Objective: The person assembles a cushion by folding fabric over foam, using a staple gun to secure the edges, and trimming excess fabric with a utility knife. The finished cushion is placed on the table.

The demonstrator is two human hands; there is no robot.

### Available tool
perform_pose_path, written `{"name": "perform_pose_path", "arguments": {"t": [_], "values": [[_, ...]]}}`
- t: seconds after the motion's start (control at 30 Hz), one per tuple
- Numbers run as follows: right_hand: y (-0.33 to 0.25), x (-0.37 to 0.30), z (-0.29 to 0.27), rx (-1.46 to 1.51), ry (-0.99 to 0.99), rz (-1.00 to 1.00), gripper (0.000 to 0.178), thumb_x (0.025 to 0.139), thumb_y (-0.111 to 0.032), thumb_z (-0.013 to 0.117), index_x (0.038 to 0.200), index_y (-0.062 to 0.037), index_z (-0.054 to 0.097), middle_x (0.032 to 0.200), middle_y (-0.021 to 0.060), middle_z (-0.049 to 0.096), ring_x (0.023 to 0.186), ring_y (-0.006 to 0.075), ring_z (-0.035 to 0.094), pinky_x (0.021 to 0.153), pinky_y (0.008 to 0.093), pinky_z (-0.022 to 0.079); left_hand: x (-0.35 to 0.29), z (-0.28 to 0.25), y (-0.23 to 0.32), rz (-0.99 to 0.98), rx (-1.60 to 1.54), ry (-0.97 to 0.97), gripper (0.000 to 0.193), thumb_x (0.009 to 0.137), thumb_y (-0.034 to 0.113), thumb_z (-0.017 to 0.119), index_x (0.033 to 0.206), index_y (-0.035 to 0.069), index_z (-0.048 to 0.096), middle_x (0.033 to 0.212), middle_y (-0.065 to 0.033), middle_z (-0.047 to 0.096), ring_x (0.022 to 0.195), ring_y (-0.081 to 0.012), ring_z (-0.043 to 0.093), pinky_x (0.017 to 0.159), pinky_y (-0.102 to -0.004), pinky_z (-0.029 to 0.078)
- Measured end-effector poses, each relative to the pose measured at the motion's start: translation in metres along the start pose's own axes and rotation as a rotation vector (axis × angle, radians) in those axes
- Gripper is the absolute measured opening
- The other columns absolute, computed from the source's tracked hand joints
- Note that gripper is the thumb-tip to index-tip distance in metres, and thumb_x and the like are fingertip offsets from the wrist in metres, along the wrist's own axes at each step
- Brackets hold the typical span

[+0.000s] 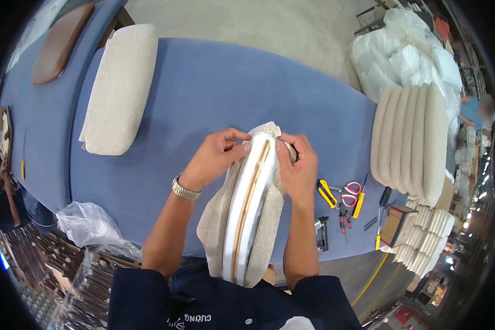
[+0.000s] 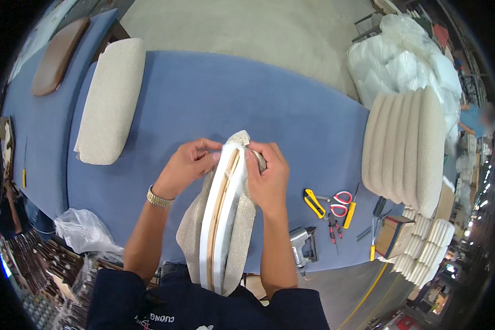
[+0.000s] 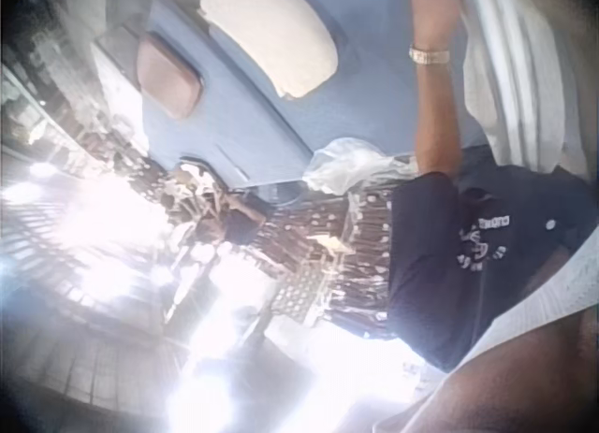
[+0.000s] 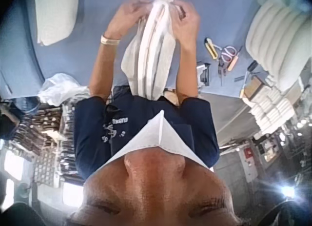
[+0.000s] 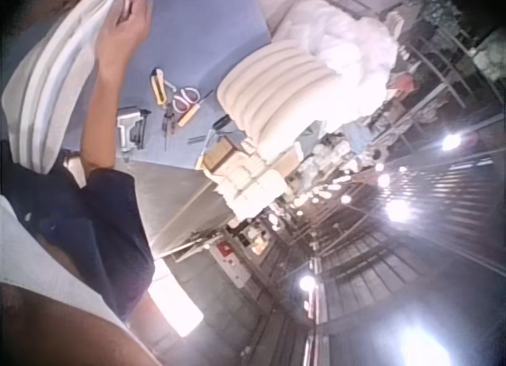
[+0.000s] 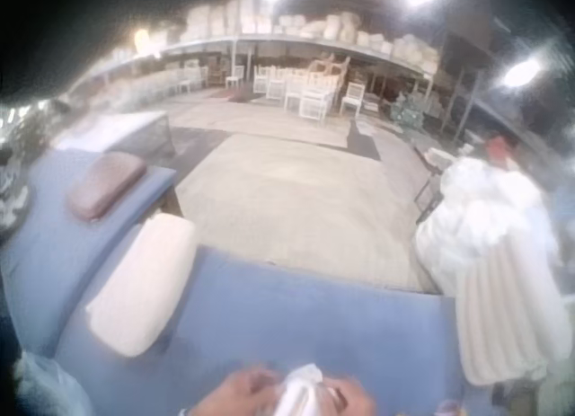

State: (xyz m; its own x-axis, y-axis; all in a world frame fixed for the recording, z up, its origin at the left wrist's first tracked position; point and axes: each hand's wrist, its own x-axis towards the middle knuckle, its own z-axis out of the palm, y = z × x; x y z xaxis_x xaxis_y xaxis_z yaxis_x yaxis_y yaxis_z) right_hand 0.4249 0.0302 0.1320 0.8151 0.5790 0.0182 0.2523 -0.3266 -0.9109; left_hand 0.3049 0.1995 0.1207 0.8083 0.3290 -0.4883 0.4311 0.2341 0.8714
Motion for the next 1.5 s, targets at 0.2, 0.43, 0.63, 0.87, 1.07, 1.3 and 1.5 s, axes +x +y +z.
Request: {"name": "perform_pose_path", "arguments": {"t": [0.2,0.43,0.63,0.87,1.07,1.3,1.5], "values": [[-0.009,0.004,-0.003,-0.119,-0.003,-0.089,0.017,0.096,-0.003,0.064,0.110,-0.0006,0.073,0.094,0.0081,0.064,0.087,0.0179,0.062,0.080,0.0314,0.049,0.017,0.009,-0.037,0.131,-0.007,0.116,0.043,0.099,0.027,0.070,0.129,-0.004,0.066,0.105,-0.0116,0.075,0.086,-0.0145,0.066,0.079,-0.0310,0.054],[-0.003,0.006,0.002,0.004,0.016,0.058,0.018,0.096,-0.003,0.062,0.112,0.0001,0.072,0.095,0.0078,0.064,0.090,0.0170,0.061,0.083,0.0312,0.049,-0.008,0.018,-0.015,0.258,0.269,0.247,0.032,0.094,0.021,0.071,0.118,0.001,0.074,0.102,-0.0136,0.073,0.077,-0.0242,0.069,0.072,-0.0370,0.054],[0.000,0.004,-0.001,-0.124,0.084,-0.071,0.020,0.094,0.004,0.060,0.110,0.0010,0.072,0.099,0.0096,0.064,0.093,0.0190,0.062,0.085,0.0313,0.049,-0.030,0.050,-0.014,0.374,0.243,0.399,0.034,0.095,0.013,0.068,0.128,0.005,0.071,0.099,-0.0118,0.066,0.079,-0.0220,0.064,0.071,-0.0339,0.053],[0.032,-0.004,-0.021,-0.170,0.222,-0.079,0.026,0.089,0.010,0.055,0.105,-0.0003,0.072,0.098,0.0099,0.064,0.091,0.0202,0.063,0.084,0.0307,0.050,0.008,0.069,-0.021,0.533,0.127,0.382,0.036,0.096,0.012,0.067,0.131,0.003,0.068,0.127,-0.0153,0.064,0.110,-0.0306,0.064,0.095,-0.0384,0.052],[0.028,-0.016,0.013,-0.144,0.362,-0.110,0.018,0.089,0.011,0.056,0.090,-0.0022,0.068,0.090,0.0078,0.060,0.083,0.0181,0.057,0.072,0.0293,0.045,0.010,0.091,-0.020,0.587,0.097,0.432,0.033,0.093,0.006,0.066,0.126,0.001,0.069,0.126,-0.0158,0.068,0.116,-0.0320,0.065,0.098,-0.0405,0.052],[0.020,-0.004,0.054,0.151,0.577,0.055,0.012,0.094,0.002,0.060,0.102,-0.0013,0.068,0.097,0.0070,0.064,0.090,0.0160,0.058,0.080,0.0309,0.049,0.021,0.074,-0.014,0.685,0.006,0.514,0.027,0.087,0.008,0.070,0.113,0.000,0.069,0.119,-0.0175,0.070,0.106,-0.0334,0.070,0.091,-0.0413,0.056],[0.004,-0.010,0.064,0.131,0.403,0.109,0.012,0.097,-0.011,0.069,0.102,-0.0002,0.069,0.085,0.0051,0.069,0.077,0.0113,0.061,0.073,0.0297,0.051,0.020,0.031,0.010,0.511,0.200,0.356,0.026,0.086,0.007,0.071,0.112,0.006,0.076,0.116,-0.0102,0.072,0.103,-0.0271,0.070,0.088,-0.0365,0.056]]}}
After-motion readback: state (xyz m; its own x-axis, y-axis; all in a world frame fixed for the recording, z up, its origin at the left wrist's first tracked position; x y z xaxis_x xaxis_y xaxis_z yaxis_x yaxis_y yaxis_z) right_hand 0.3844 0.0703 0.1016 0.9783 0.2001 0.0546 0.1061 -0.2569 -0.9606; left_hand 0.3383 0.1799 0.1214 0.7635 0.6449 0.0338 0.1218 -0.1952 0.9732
